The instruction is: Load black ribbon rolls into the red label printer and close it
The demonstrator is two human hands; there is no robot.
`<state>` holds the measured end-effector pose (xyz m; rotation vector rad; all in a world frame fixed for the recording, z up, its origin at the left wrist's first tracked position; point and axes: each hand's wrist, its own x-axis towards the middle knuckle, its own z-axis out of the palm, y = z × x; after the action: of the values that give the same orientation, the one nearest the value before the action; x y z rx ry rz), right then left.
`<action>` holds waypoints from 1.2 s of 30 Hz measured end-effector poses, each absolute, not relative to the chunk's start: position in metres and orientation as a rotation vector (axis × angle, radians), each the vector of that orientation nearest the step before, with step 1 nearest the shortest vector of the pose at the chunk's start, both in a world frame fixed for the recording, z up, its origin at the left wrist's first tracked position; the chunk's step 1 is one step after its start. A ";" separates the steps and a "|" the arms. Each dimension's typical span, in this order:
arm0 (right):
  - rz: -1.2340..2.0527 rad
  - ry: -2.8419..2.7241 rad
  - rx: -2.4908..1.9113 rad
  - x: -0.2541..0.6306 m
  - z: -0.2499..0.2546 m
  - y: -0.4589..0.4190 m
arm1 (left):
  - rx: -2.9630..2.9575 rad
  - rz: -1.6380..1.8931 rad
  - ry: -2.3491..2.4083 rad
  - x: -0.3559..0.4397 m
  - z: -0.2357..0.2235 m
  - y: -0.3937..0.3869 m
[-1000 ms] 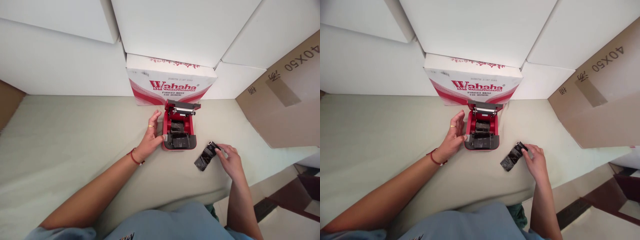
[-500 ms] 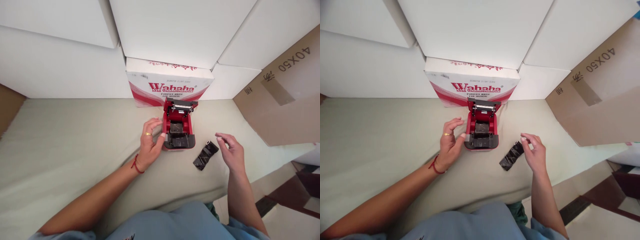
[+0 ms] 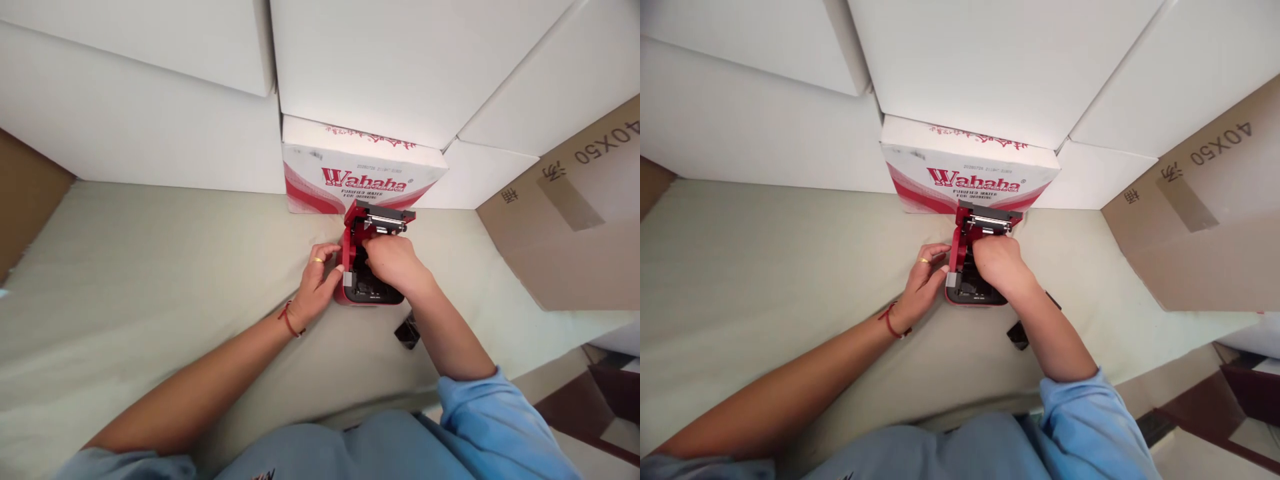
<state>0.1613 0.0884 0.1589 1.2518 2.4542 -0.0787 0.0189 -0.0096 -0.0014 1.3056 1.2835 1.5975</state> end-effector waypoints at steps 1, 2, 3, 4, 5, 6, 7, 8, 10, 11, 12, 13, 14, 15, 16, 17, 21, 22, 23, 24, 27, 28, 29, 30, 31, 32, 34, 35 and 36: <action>-0.079 2.445 1.261 0.160 0.158 0.089 | 1.304 1.596 1.278 0.019 -0.002 -0.009; -0.078 2.434 1.270 0.160 0.157 0.088 | 1.301 1.593 1.274 0.019 -0.002 -0.009; -0.073 2.423 1.279 0.162 0.157 0.087 | 1.297 1.591 1.269 0.020 -0.002 -0.009; -0.073 2.419 1.295 0.164 0.157 0.085 | 1.292 1.589 1.266 0.020 -0.002 -0.009; -0.089 2.428 1.321 0.168 0.159 0.081 | 1.288 1.588 1.266 0.020 -0.002 -0.009; -0.126 2.461 1.358 0.174 0.161 0.077 | 1.285 1.589 1.269 0.020 -0.002 -0.009; -0.196 2.522 1.400 0.182 0.166 0.071 | 1.281 1.591 1.273 0.020 -0.002 -0.009; -0.309 2.605 1.436 0.194 0.171 0.064 | 1.275 1.593 1.279 0.020 -0.002 -0.009; -0.648 2.780 1.469 0.225 0.186 0.048 | 1.256 1.594 1.288 0.019 -0.003 -0.009; -0.851 2.830 1.455 0.243 0.194 0.039 | 1.244 1.592 1.286 0.019 -0.003 -0.009; -1.038 2.849 1.455 0.263 0.201 0.031 | 1.231 1.589 1.279 0.019 -0.003 -0.009; -1.185 2.849 1.472 0.282 0.207 0.023 | 1.219 1.587 1.269 0.019 -0.003 -0.009; -1.310 2.832 1.485 0.299 0.209 0.016 | 1.209 1.587 1.258 0.019 -0.003 -0.009; -1.395 2.799 1.486 0.314 0.208 0.011 | 1.201 1.590 1.245 0.019 -0.003 -0.008; -1.442 2.751 1.489 0.325 0.202 0.005 | 1.195 1.596 1.233 0.019 -0.003 -0.008; -1.458 2.693 1.483 0.332 0.193 0.001 | 1.190 1.604 1.224 0.019 -0.003 -0.007; -1.459 2.489 1.427 0.331 0.134 -0.013 | 1.180 1.625 1.201 0.018 -0.003 -0.006; -1.460 2.480 1.443 0.328 0.120 -0.016 | 1.180 1.625 1.199 0.018 -0.003 -0.006; -1.454 2.492 1.489 0.327 0.109 -0.018 | 1.181 1.624 1.196 0.017 -0.004 -0.007; -1.435 2.517 1.573 0.329 0.100 -0.019 | 1.181 1.622 1.193 0.017 -0.004 -0.007; -1.190 2.590 2.052 0.350 0.089 -0.015 | 1.178 1.621 1.171 0.016 -0.006 -0.008; -1.017 2.580 2.233 0.360 0.088 -0.012 | 1.175 1.624 1.158 0.016 -0.006 -0.008; -0.827 2.552 2.375 0.370 0.087 -0.008 | 1.170 1.627 1.143 0.016 -0.007 -0.008; -0.661 2.521 2.458 0.379 0.085 -0.004 | 1.166 1.631 1.128 0.016 -0.007 -0.008; -0.553 2.498 2.481 0.386 0.083 -0.001 | 1.162 1.632 1.114 0.017 -0.007 -0.008; -0.512 2.487 2.461 0.391 0.079 0.002 | 1.158 1.630 1.102 0.017 -0.007 -0.008; -0.526 2.481 2.381 0.394 0.068 0.006 | 1.150 1.615 1.083 0.017 -0.007 -0.008; -0.532 2.472 2.343 0.393 0.063 0.007 | 1.146 1.605 1.076 0.017 -0.007 -0.008; -0.527 2.457 2.313 0.392 0.059 0.008 | 1.143 1.596 1.069 0.017 -0.006 -0.008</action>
<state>0.3918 0.0079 0.0595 2.3126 2.4569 -0.5271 0.0166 -0.0080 -0.0062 1.1429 1.0693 1.5962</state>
